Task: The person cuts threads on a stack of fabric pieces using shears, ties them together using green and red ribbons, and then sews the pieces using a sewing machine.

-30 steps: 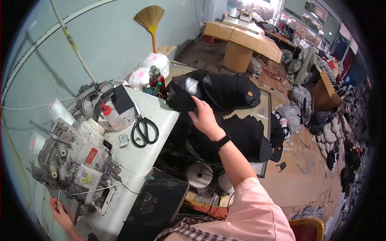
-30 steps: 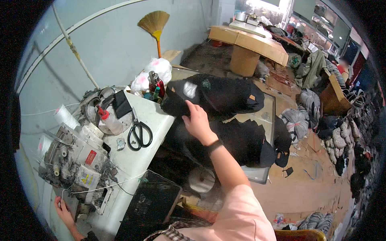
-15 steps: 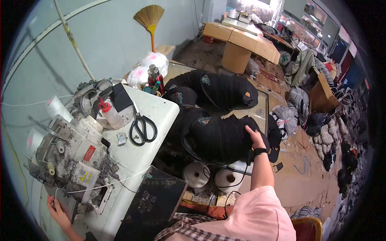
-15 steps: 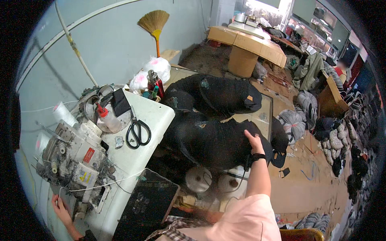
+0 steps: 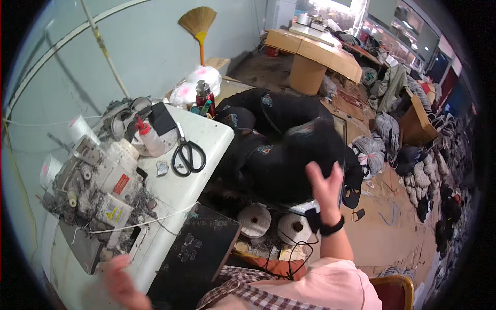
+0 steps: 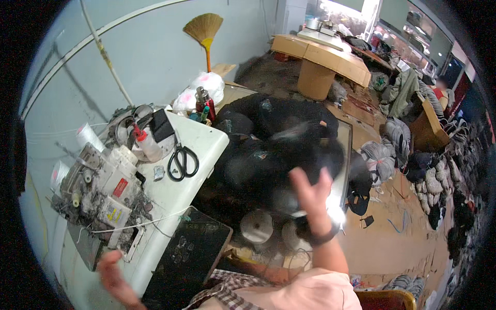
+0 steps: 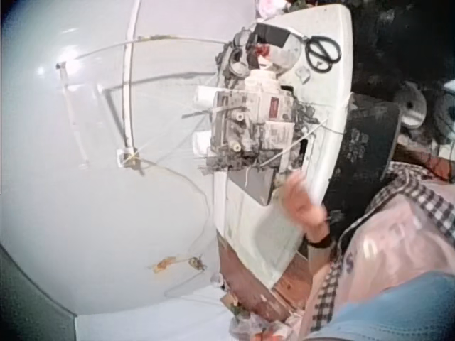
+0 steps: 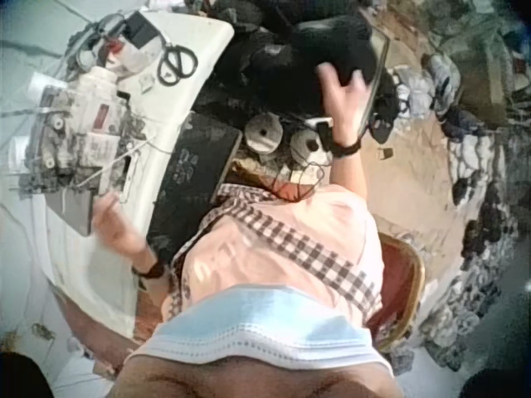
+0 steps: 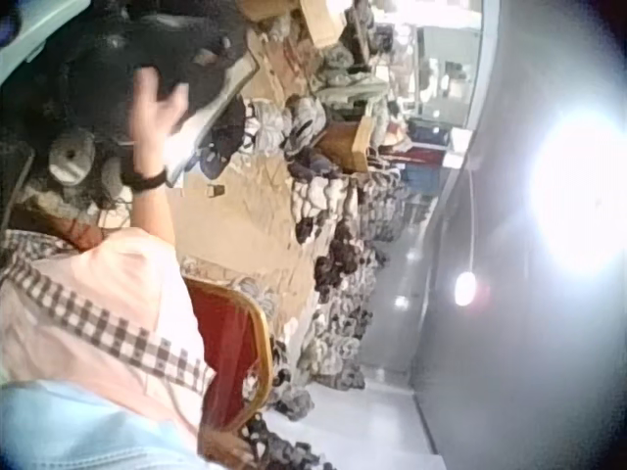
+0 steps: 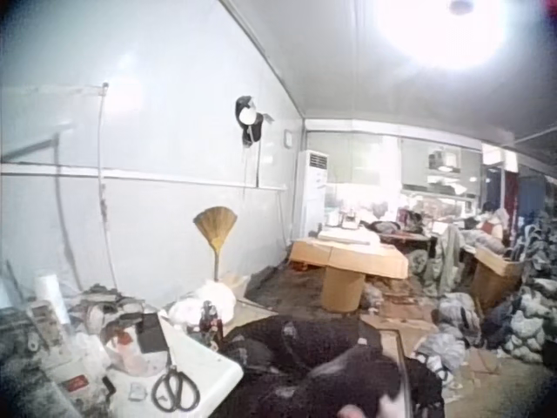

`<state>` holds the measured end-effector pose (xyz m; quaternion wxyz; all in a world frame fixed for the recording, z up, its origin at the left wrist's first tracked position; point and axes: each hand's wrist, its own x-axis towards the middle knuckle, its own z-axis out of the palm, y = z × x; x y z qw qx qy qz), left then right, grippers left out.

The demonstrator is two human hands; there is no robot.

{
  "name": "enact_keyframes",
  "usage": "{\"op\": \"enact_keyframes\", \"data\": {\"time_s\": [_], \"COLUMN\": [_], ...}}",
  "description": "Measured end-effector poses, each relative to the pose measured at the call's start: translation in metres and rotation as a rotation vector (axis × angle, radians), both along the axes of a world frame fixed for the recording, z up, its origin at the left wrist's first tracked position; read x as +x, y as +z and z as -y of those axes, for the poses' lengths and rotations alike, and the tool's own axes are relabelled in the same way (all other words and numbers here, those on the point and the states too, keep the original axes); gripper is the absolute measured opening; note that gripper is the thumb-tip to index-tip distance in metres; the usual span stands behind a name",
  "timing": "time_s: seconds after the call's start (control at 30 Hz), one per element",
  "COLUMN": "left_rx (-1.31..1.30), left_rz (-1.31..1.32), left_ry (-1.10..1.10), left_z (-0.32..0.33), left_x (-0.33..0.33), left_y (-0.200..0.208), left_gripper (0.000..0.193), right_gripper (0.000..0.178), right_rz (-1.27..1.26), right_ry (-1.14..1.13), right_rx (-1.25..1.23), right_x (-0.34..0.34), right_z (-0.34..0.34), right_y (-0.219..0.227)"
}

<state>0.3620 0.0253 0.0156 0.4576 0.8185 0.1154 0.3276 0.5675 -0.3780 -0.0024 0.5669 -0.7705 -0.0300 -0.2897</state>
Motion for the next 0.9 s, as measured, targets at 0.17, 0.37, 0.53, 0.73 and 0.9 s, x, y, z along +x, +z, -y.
{"op": "enact_keyframes", "data": {"time_s": [0.17,0.37,0.53,0.73,0.9], "left_rx": [-0.899,-1.396,-1.349,-0.399,-0.500], "left_rz": [-0.435,-0.023,0.058,0.047,-0.028], "left_ry": [-0.399,0.397,0.105,0.223,0.211], "left_z": [0.084,0.033,-0.019,-0.006,-0.002], "left_x": [0.023,-0.025,-0.061,-0.093,-0.097], "left_y": [-0.032,-0.032,-0.053,-0.070,-0.062], "left_gripper": [0.050,0.054,0.063,0.069,0.075], "right_gripper": [0.074,0.048,0.065,0.043,0.037], "right_rz": [0.133,-0.012,-0.208,-0.849,-0.727], "right_ry": [0.976,0.842,-0.333,0.241,0.226], "right_rx": [-0.268,-0.227,-0.183,0.265,0.258], "right_x": [-0.071,-0.023,0.073,0.080,0.074], "right_z": [-0.126,-0.090,0.048,0.116,0.119], "right_y": [0.023,-0.024,-0.106,-0.163,-0.166]}}
